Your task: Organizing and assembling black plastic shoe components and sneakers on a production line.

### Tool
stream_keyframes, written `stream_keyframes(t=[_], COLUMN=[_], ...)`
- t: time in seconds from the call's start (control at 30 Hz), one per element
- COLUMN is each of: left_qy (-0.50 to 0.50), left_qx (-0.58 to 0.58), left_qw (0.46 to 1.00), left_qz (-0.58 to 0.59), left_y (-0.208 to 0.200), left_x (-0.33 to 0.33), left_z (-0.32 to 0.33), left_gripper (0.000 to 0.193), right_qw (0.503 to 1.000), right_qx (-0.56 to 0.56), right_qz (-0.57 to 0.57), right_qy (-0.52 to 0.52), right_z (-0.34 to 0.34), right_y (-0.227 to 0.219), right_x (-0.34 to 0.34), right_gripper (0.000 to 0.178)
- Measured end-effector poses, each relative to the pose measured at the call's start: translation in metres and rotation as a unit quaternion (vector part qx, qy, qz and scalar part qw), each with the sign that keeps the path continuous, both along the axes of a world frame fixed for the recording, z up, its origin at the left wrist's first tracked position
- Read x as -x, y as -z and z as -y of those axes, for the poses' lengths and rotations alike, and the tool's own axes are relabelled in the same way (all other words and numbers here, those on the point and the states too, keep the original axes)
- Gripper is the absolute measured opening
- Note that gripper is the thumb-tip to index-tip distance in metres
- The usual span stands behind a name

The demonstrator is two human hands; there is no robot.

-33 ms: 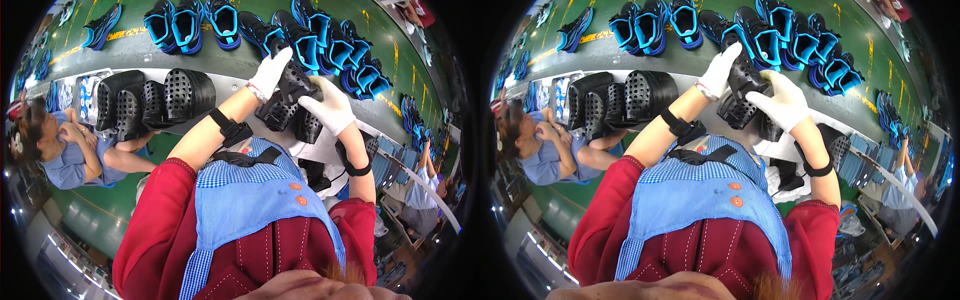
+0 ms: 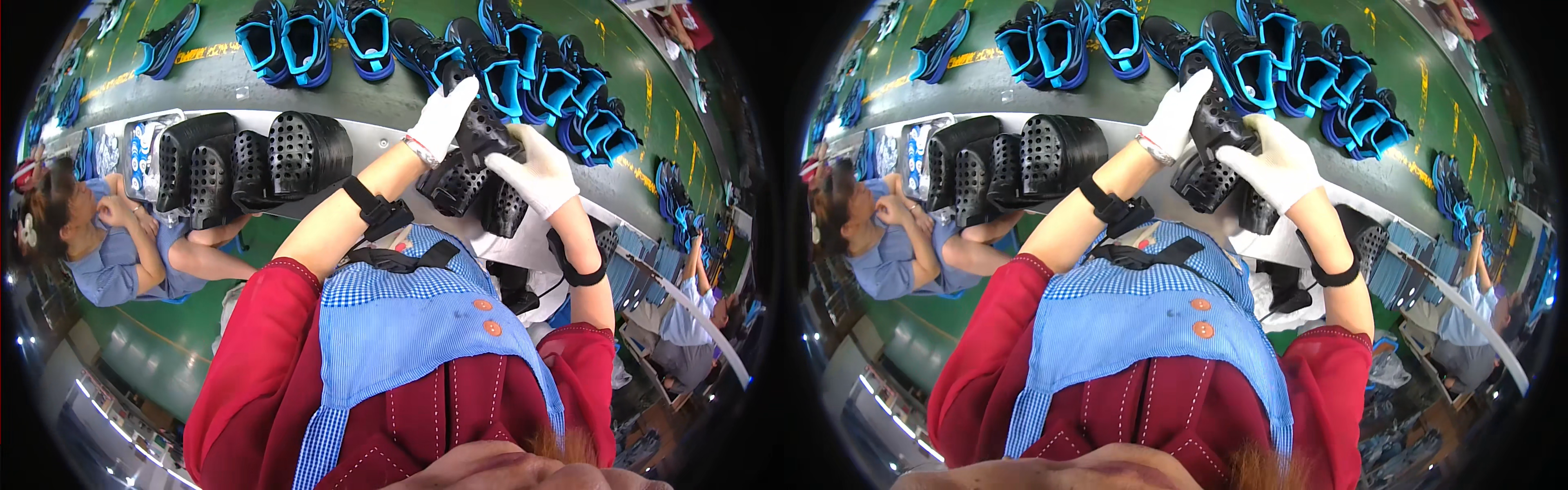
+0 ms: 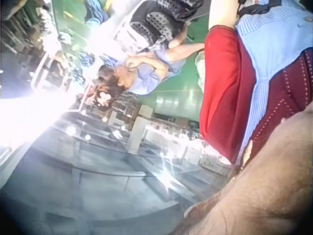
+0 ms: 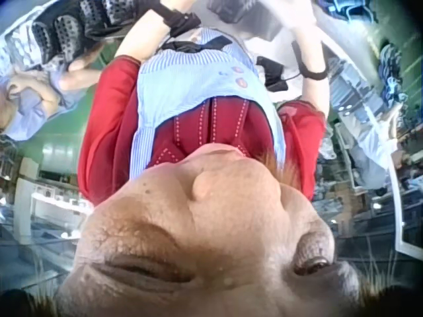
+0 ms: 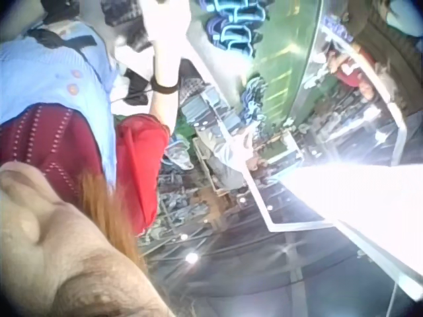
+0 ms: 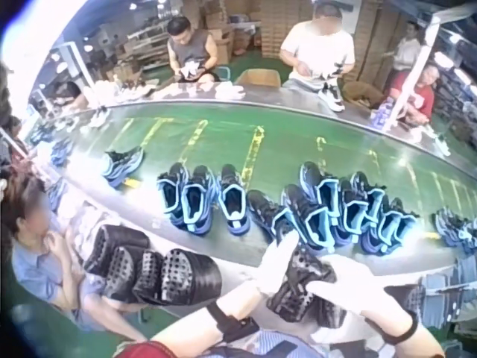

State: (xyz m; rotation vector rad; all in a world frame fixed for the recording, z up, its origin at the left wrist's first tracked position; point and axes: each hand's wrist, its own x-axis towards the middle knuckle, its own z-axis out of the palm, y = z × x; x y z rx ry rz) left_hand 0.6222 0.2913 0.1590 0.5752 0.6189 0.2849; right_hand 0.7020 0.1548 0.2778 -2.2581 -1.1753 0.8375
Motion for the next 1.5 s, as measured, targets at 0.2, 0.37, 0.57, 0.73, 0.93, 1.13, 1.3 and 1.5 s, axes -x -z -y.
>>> stream_keyframes(t=[0.2, 0.37, 0.57, 0.73, 0.93, 1.13, 1.3, 1.5], left_qy=[-0.077, -0.110, 0.122, 0.164, 0.250, 0.271, 0.443, 0.441], left_qx=[-0.043, 0.021, -0.125, -0.657, -0.700, -0.672, -0.575, -0.594], left_qw=[0.995, 0.993, 0.972, 0.725, 0.633, 0.590, 0.581, 0.575], left_qz=[-0.055, 0.031, -0.155, -0.122, -0.218, -0.356, -0.369, -0.349], left_y=[-0.002, 0.004, 0.012, 0.033, 0.044, 0.051, 0.092, 0.108], left_x=[-0.005, -0.008, 0.010, 0.022, 0.013, -0.003, -0.019, -0.025], left_z=[-0.005, -0.007, -0.019, -0.009, -0.023, -0.039, -0.063, -0.064], left_gripper=[0.033, 0.034, 0.039, 0.054, 0.050, 0.032, 0.034, 0.036], right_qw=[0.995, 0.996, 0.986, 0.974, 0.957, 0.968, 0.947, 0.959], right_qx=[0.093, 0.068, 0.149, 0.199, 0.227, 0.212, 0.289, 0.255], right_qz=[-0.001, -0.022, 0.073, 0.084, 0.155, 0.127, 0.103, 0.094], right_qy=[0.044, 0.043, 0.012, -0.070, -0.090, -0.034, -0.099, -0.081], right_z=[-0.020, -0.032, -0.043, -0.080, -0.133, -0.165, -0.196, -0.207], right_y=[0.026, 0.034, 0.039, 0.052, 0.077, 0.125, 0.136, 0.181], right_x=[-0.023, -0.034, -0.050, -0.073, -0.053, -0.038, -0.033, -0.039], right_gripper=[0.058, 0.048, 0.045, 0.049, 0.048, 0.046, 0.045, 0.038])
